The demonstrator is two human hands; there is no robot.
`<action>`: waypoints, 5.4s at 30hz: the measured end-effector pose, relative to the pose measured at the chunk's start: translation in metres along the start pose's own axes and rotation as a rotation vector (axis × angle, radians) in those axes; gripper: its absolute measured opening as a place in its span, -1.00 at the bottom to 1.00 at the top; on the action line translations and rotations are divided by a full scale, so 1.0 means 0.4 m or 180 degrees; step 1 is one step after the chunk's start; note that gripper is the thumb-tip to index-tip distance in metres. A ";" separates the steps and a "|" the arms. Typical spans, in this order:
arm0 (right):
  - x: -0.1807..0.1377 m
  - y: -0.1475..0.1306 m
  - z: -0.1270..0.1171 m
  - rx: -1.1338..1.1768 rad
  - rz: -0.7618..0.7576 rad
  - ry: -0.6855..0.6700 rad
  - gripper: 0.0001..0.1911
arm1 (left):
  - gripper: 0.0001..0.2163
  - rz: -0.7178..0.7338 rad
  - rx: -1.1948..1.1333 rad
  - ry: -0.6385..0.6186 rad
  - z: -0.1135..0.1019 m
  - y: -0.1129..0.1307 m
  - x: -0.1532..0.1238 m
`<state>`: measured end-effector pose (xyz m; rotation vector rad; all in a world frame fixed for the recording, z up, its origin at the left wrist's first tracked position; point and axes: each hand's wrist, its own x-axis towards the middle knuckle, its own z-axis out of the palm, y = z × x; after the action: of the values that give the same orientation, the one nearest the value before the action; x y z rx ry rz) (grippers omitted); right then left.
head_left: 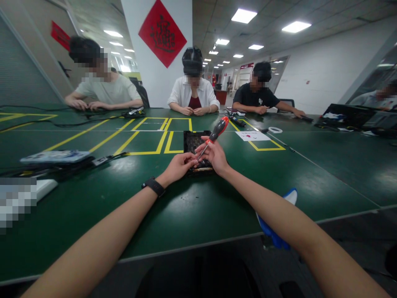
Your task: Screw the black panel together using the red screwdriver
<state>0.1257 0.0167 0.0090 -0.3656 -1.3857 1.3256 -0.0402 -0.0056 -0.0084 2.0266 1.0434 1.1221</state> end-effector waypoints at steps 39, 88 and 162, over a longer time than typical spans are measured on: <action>-0.001 -0.008 0.003 -0.0079 0.0136 -0.0166 -0.65 | -0.71 -0.0136 0.0007 0.0183 0.003 0.013 0.001; -0.002 -0.014 0.010 -0.0142 0.0029 0.0023 -0.62 | -0.69 -0.0250 -0.0167 0.0166 0.002 0.011 0.004; -0.001 -0.010 0.010 -0.0110 0.0024 0.0221 -0.65 | -0.76 -0.0007 0.0064 0.0078 0.008 0.000 -0.001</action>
<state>0.1241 0.0131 0.0133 -0.4367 -1.3517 1.2847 -0.0375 -0.0061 -0.0101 2.0317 1.0729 1.1424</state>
